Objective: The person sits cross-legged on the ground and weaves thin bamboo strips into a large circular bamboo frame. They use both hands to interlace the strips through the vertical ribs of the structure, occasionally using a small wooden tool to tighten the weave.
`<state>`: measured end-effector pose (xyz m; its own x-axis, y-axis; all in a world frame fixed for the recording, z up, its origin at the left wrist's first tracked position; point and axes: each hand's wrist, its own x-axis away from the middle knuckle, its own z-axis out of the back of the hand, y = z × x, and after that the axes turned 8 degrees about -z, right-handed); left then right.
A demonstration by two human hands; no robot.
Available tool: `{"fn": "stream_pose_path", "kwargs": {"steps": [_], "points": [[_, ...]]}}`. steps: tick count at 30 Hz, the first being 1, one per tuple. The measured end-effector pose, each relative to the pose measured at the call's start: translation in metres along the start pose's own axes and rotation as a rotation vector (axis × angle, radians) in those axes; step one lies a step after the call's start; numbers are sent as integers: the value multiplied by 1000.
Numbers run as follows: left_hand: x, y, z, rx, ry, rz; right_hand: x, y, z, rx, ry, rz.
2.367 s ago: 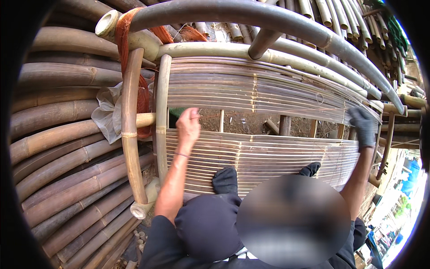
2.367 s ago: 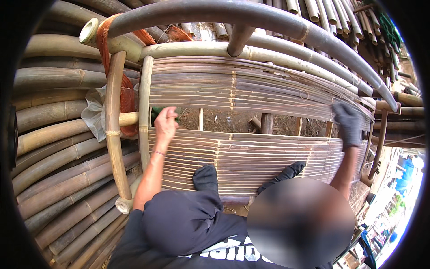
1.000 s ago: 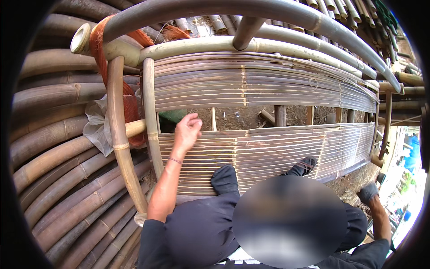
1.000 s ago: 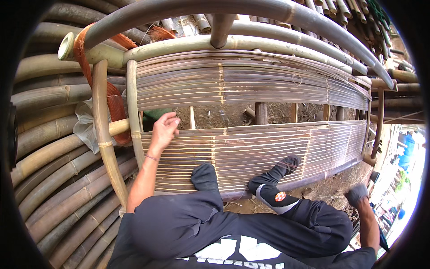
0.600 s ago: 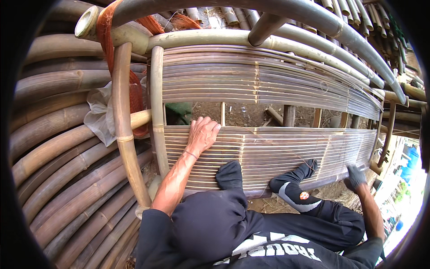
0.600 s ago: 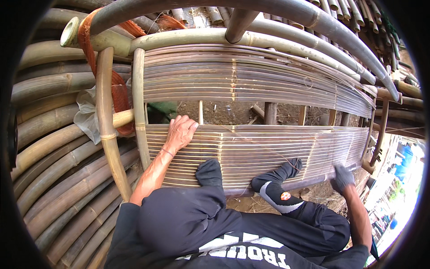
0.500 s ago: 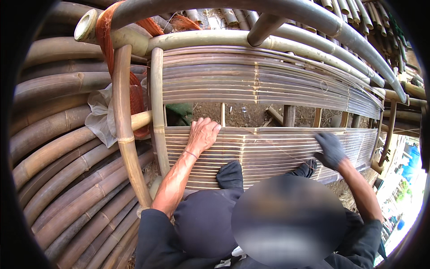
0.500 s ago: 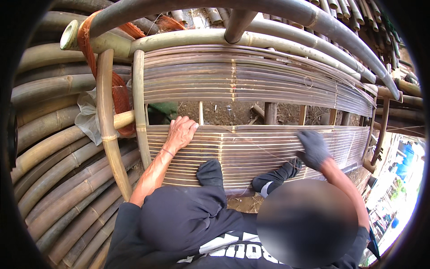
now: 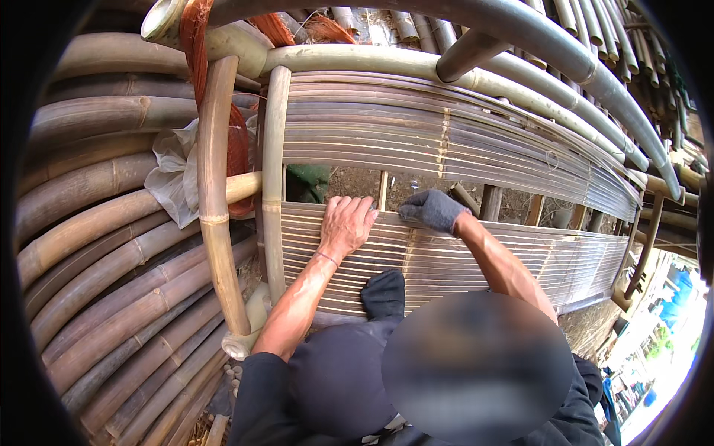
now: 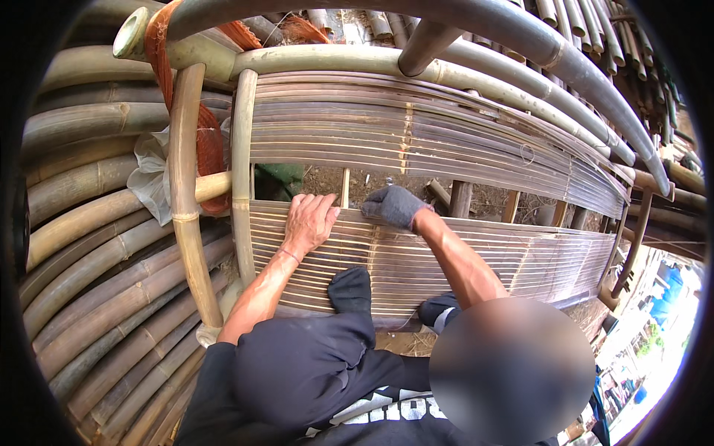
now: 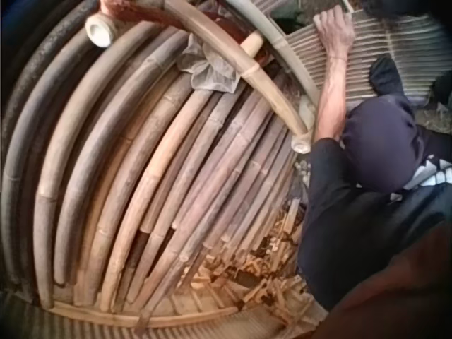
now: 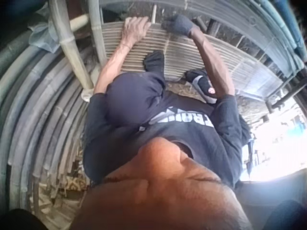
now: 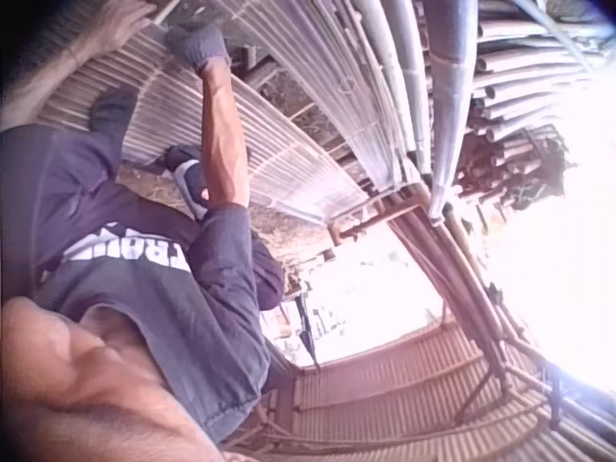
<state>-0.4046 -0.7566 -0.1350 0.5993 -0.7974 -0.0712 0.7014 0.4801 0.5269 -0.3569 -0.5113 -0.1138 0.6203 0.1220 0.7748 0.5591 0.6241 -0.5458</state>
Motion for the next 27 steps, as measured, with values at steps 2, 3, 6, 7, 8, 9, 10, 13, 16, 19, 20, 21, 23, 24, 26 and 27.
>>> {"fn": "stream_pose_path", "kwargs": {"steps": [2,3,6,7,8,9,10,13,16,19,20,21,23,24,26,27], "points": [[0,2,1,-5,18,-35,14,-12,-6,236,199,94],[0,2,1,3,7,-32,22,-21,-8,-46,177,72],[1,3,2,22,-15,-15,43,-49,-4,-884,211,153],[1,3,3,17,-12,-27,48,-56,1,-1229,195,188],[1,3,3,14,-8,-30,50,-63,8,-1446,112,262],[1,3,3,13,-6,-35,52,-67,16,-1619,11,385],[0,3,3,8,-12,-28,50,-70,24,-1667,-37,475],[0,3,2,1,-18,-13,53,-64,36,-690,154,-64],[0,4,2,9,-2,-2,57,-64,10,468,111,-291],[0,2,0,0,-14,-4,71,-78,-31,206,47,-280],[0,2,-1,-9,15,-6,70,-89,-41,56,26,-336],[0,1,-1,-10,28,-16,68,-98,-47,58,11,-146],[-1,0,-3,-26,57,-35,68,-111,-42,-23,135,180],[-2,0,-4,-31,59,-32,77,-111,-36,-123,133,115],[-1,0,-6,-12,45,-20,88,-99,-19,-242,36,-212],[1,1,-6,-19,39,-26,96,-90,-9,-271,-21,-376]]}}
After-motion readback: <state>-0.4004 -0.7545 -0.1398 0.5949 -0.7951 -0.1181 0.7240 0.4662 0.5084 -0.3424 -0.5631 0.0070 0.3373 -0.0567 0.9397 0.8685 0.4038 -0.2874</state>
